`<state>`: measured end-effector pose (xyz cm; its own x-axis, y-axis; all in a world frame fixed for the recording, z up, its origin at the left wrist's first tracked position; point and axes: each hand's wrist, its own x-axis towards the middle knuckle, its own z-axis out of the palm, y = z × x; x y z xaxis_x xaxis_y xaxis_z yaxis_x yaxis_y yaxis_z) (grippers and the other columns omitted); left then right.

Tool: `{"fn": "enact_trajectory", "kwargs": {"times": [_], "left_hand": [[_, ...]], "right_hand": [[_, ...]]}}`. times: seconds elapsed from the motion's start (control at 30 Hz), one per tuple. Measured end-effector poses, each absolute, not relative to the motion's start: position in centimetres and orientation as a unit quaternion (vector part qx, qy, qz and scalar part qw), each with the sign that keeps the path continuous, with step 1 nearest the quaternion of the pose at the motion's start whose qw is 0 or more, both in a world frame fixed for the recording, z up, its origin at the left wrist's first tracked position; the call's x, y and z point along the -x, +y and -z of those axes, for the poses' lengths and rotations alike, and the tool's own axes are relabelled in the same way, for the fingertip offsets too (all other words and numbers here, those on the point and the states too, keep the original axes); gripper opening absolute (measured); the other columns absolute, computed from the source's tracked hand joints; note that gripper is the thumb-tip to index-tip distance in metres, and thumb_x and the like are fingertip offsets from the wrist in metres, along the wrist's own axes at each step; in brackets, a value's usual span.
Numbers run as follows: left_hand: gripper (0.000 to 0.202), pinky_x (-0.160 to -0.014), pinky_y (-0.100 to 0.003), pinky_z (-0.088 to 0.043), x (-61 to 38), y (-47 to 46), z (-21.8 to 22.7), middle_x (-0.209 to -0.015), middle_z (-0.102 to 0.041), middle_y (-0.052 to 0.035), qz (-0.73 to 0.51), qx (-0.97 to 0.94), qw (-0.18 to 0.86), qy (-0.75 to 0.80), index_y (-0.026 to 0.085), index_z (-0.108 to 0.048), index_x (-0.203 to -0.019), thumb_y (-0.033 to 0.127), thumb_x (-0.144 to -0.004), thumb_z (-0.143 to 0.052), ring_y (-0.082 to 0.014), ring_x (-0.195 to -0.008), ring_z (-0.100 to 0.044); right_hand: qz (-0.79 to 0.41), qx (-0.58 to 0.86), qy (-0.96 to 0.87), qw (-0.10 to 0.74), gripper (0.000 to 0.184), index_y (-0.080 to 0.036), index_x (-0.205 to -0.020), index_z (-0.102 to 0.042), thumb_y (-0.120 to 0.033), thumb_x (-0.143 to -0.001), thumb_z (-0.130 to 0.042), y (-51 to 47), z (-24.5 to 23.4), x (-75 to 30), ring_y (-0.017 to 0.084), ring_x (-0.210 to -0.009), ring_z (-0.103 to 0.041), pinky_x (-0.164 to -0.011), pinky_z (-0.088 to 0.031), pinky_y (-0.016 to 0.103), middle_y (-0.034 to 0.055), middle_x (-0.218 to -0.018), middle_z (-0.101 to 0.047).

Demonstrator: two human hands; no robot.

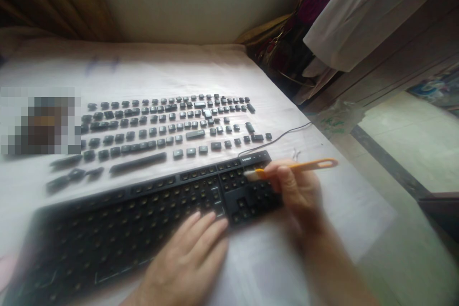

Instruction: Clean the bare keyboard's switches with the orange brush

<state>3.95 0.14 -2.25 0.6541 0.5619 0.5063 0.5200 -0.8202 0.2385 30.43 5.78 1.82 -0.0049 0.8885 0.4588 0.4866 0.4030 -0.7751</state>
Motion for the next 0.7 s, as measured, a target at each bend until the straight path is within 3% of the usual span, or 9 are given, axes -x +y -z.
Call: {"fn": "enact_trajectory", "kwargs": {"times": [0.13, 0.4, 0.7], "left_hand": [[0.03, -0.127, -0.039, -0.029, -3.8, 0.0, 2.3, -0.133, -0.07, -0.0007, -0.285, -0.91, 0.038, 0.299, 0.023, -0.074, -0.11, 0.018, -0.103, -0.045, -0.0166, -0.135, -0.055], [0.028, -0.128, -0.038, -0.028, -4.0, 0.1, 2.3, -0.132, -0.07, -0.0001, -0.287, -0.91, 0.032, 0.299, 0.023, -0.074, -0.11, 0.019, -0.102, -0.047, -0.0163, -0.134, -0.056], [0.028, -0.128, -0.037, -0.027, -4.0, -0.1, 2.0, -0.132, -0.071, -0.0004, -0.291, -0.907, 0.036, 0.303, 0.022, -0.074, -0.109, 0.018, -0.102, -0.047, -0.0158, -0.134, -0.055]], "right_hand": [[-0.255, 0.491, -0.687, 0.471, 0.012, -0.024, -0.109, -0.063, -0.025, -0.105, -0.052, 5.6, -1.3, -28.9, 0.012, -0.061, -0.066, -0.058, -0.053, 0.023, -0.003, -0.072, -0.068], [-0.246, 0.483, -0.719, 0.435, 0.011, -0.023, -0.105, -0.062, -0.021, -0.104, -0.051, 5.8, -1.1, -28.4, 0.011, -0.059, -0.066, -0.058, -0.054, 0.021, -0.0031, -0.072, -0.067], [-0.254, 0.485, -0.719, 0.427, 0.031, -0.02, -0.092, -0.065, -0.037, -0.108, -0.045, 5.8, -1.3, -28.7, 0.011, -0.048, -0.061, -0.048, -0.049, 0.022, -0.0021, -0.06, -0.065]]}}
